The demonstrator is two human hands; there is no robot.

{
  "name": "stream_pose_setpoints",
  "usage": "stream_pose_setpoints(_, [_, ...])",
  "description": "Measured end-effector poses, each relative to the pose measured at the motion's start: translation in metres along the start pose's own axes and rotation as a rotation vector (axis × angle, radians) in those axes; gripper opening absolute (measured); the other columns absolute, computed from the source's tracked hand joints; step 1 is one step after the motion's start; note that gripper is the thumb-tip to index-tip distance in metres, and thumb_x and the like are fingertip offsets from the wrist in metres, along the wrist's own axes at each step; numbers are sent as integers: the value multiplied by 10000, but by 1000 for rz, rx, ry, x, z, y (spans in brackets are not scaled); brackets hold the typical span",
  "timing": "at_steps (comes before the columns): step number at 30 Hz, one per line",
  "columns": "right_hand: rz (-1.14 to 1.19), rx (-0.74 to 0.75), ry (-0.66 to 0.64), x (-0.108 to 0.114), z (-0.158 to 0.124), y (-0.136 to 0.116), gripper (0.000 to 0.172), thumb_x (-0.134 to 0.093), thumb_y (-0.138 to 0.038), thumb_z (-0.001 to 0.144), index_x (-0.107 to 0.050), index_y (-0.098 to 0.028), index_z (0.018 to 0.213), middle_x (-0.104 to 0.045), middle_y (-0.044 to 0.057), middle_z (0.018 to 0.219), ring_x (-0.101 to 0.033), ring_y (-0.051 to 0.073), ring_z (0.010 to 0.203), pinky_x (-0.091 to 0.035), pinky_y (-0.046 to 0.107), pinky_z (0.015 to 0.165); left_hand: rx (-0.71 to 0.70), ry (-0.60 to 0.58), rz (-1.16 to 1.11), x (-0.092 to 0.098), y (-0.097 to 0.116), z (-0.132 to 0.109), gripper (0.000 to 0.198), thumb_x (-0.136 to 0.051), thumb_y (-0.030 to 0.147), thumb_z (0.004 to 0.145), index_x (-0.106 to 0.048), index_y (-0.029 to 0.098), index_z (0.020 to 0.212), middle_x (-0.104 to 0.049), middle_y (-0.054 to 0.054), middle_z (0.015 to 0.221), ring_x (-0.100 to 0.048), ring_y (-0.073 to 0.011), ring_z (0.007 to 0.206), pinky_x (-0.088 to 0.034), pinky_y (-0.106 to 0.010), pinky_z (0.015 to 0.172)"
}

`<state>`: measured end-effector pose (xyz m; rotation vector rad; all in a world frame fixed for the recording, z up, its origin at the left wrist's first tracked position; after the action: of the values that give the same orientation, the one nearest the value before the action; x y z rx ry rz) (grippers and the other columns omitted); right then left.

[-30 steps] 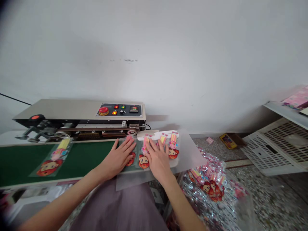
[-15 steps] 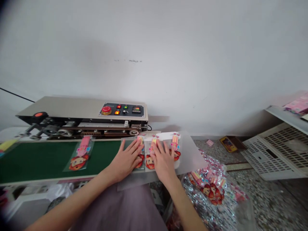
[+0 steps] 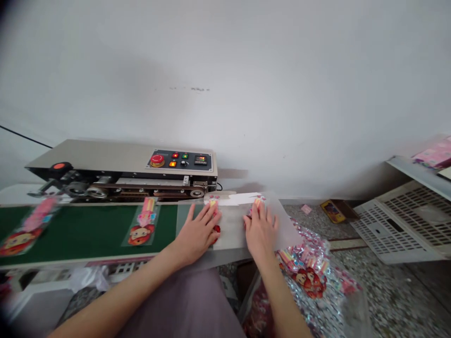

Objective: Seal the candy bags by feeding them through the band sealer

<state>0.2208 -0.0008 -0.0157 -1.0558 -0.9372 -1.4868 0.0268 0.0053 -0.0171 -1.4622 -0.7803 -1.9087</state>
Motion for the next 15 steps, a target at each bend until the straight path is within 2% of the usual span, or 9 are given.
stream_pose_setpoints(3, [10, 28, -70, -11, -7, -3, 513, -338, -339, 1036, -457, -133, 1490, -437, 147, 1552, -395, 353, 1412, -317, 564, 1116, 2, 10, 5, -10, -4, -3, 558, -284, 480, 1048, -399, 213, 1525, -256, -111, 1648, -230, -299, 1523, -192, -700, 1173])
stream_pose_setpoints(6, [81, 144, -72, -11, -20, -32, 514, -339, -347, 1036, -409, -203, 1525, -401, 99, 1580, -352, 322, 1448, -269, 586, 1149, 31, 11, 39, -7, -18, -14, 529, -338, 421, 1043, -390, 226, 1532, -246, -96, 1654, -232, -299, 1523, -151, -691, 1187])
stream_pose_setpoints(9, [153, 235, -73, -4, -29, -64, 529, -358, -338, 1033, -363, -220, 1548, -353, 83, 1607, -326, 312, 1464, -250, 594, 1163, 71, -9, 74, 0, -32, -23, 520, -358, 392, 1037, -402, 224, 1527, -240, -95, 1655, -263, -303, 1512, -149, -676, 1193])
stream_pose_setpoints(15, [218, 288, -141, 4, -27, -107, 526, -374, -313, 1032, -354, -220, 1549, -310, 87, 1623, -302, 306, 1481, -270, 619, 1155, 209, -16, 151, 13, -68, -54, 510, -350, 383, 1034, -466, 184, 1490, -310, -130, 1622, -293, -344, 1495, -194, -696, 1165])
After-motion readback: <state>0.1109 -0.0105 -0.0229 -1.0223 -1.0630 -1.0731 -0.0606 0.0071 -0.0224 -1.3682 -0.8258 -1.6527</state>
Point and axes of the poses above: each hand's wrist, its own z-axis towards the middle knuckle, its own x-axis out of the back of the hand, y = z × x, the point moved 6 cm from there along z, towards the middle knuckle
